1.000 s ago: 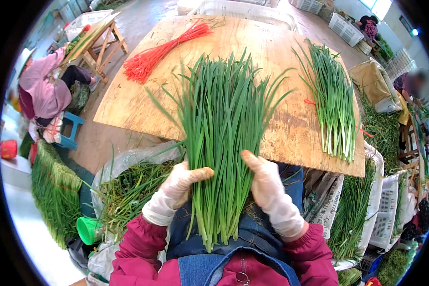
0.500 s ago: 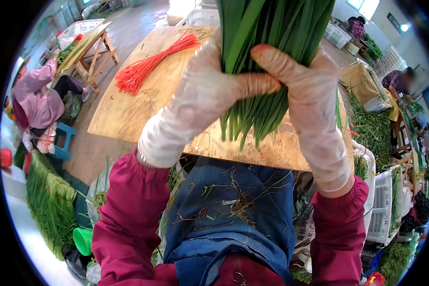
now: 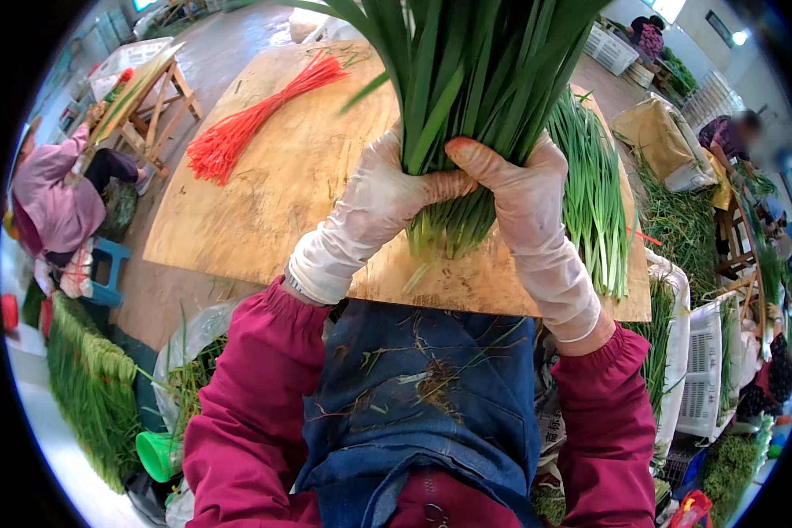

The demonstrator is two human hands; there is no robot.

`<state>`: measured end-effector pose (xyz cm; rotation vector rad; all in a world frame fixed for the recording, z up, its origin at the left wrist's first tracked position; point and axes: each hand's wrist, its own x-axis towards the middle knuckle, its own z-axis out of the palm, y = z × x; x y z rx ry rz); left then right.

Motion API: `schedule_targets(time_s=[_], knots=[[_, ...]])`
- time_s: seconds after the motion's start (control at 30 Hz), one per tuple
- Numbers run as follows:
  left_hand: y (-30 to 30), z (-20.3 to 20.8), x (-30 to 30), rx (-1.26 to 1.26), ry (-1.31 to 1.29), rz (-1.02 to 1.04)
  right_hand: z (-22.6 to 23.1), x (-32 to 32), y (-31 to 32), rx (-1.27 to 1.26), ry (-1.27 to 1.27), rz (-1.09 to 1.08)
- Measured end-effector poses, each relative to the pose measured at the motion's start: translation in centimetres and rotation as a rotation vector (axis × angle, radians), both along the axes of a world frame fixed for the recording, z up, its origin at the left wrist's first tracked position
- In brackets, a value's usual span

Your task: The person cleans and bundles green onions by hand, removing outer layers and securing the bundles with red ties before placing them into a white plastic crate.

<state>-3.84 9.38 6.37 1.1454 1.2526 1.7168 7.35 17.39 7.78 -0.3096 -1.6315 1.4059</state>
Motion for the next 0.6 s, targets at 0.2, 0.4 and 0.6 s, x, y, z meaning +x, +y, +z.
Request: schedule_targets(time_s=[0.2, 0.4, 0.6], knots=[[0.7, 1.0, 0.4, 0.021, 0.105, -0.031, 1.1, 1.1, 0.0, -0.050, 0.063, 0.023], [2.6, -0.2, 1.4, 0.088, 0.016, -0.059, 0.9, 1.2, 1.3, 0.010, 0.018, -0.086], [11.5, 5.2, 4.5, 0.145, -0.081, -0.464, 8.3, 5.8, 9.2, -0.178, -0.276, -0.209]])
